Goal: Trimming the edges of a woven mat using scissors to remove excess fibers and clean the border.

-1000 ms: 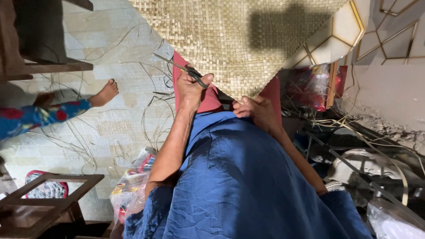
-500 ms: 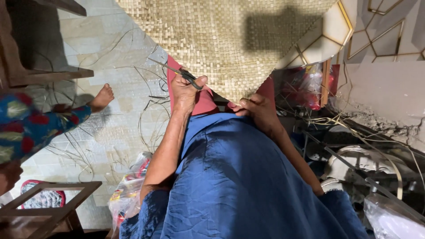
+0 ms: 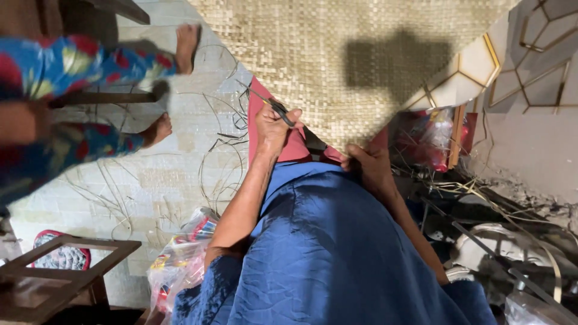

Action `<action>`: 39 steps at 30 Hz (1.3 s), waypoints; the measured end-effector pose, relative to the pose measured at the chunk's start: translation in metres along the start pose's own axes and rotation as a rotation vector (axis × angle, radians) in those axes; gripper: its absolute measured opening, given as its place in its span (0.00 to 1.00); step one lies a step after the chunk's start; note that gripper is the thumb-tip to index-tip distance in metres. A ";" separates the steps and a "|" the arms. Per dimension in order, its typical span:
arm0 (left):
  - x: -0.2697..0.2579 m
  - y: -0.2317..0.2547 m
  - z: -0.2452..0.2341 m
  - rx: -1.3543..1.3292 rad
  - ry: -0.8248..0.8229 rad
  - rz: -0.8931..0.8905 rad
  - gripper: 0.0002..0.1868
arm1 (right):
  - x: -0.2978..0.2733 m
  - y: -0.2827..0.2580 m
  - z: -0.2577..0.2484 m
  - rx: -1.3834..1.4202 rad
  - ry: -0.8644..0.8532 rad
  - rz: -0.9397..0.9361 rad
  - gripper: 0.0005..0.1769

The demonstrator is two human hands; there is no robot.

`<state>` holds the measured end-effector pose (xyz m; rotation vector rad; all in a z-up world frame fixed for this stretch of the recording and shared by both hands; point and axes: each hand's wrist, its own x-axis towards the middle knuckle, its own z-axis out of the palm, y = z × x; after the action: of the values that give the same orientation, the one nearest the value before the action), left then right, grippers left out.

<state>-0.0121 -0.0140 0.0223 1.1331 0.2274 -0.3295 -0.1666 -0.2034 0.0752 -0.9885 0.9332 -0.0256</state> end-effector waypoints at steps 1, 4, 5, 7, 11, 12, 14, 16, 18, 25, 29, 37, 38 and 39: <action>0.010 -0.009 -0.013 -0.001 0.004 0.004 0.16 | -0.002 -0.003 0.000 -0.002 -0.005 0.000 0.22; 0.029 -0.026 -0.035 0.042 0.034 0.048 0.18 | -0.010 -0.013 -0.002 -0.022 -0.038 -0.028 0.23; 0.029 -0.023 -0.034 0.044 0.033 0.056 0.18 | -0.014 -0.016 -0.002 -0.039 -0.038 -0.058 0.24; 0.027 -0.006 -0.025 0.049 0.034 0.066 0.18 | -0.017 -0.019 -0.005 -0.054 -0.041 -0.087 0.25; 0.024 0.024 -0.009 -0.010 0.043 0.117 0.20 | -0.010 -0.011 -0.025 -0.031 -0.085 -0.138 0.25; 0.024 0.026 -0.008 -0.020 0.034 0.121 0.19 | -0.007 -0.007 -0.031 -0.041 -0.104 -0.162 0.25; 0.023 0.028 -0.006 -0.024 0.018 0.117 0.19 | -0.008 -0.011 -0.031 -0.057 -0.134 -0.157 0.23; 0.021 0.029 -0.005 -0.027 0.003 0.115 0.19 | -0.004 -0.008 -0.036 -0.073 -0.166 -0.152 0.21; 0.019 0.030 -0.003 -0.015 -0.013 0.104 0.20 | 0.003 0.002 -0.045 -0.054 -0.153 -0.108 0.22; 0.045 0.039 -0.021 0.014 0.038 0.206 0.21 | 0.001 -0.008 -0.055 -0.128 -0.115 -0.015 0.28; 0.059 0.028 -0.034 -0.012 0.000 0.211 0.21 | 0.006 0.001 -0.063 -0.095 -0.134 -0.061 0.29; 0.022 0.032 -0.009 0.051 -0.071 0.166 0.19 | 0.014 0.003 -0.061 -0.026 -0.143 -0.036 0.31; 0.015 0.032 -0.008 0.021 -0.085 0.088 0.20 | 0.014 0.004 -0.063 -0.014 -0.140 -0.032 0.31; 0.008 0.031 -0.007 -0.009 -0.098 0.010 0.21 | 0.014 0.005 -0.064 -0.002 -0.137 -0.028 0.31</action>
<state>0.0070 0.0031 0.0430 1.1059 0.1366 -0.3736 -0.2031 -0.2514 0.0489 -0.9926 0.7942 0.0187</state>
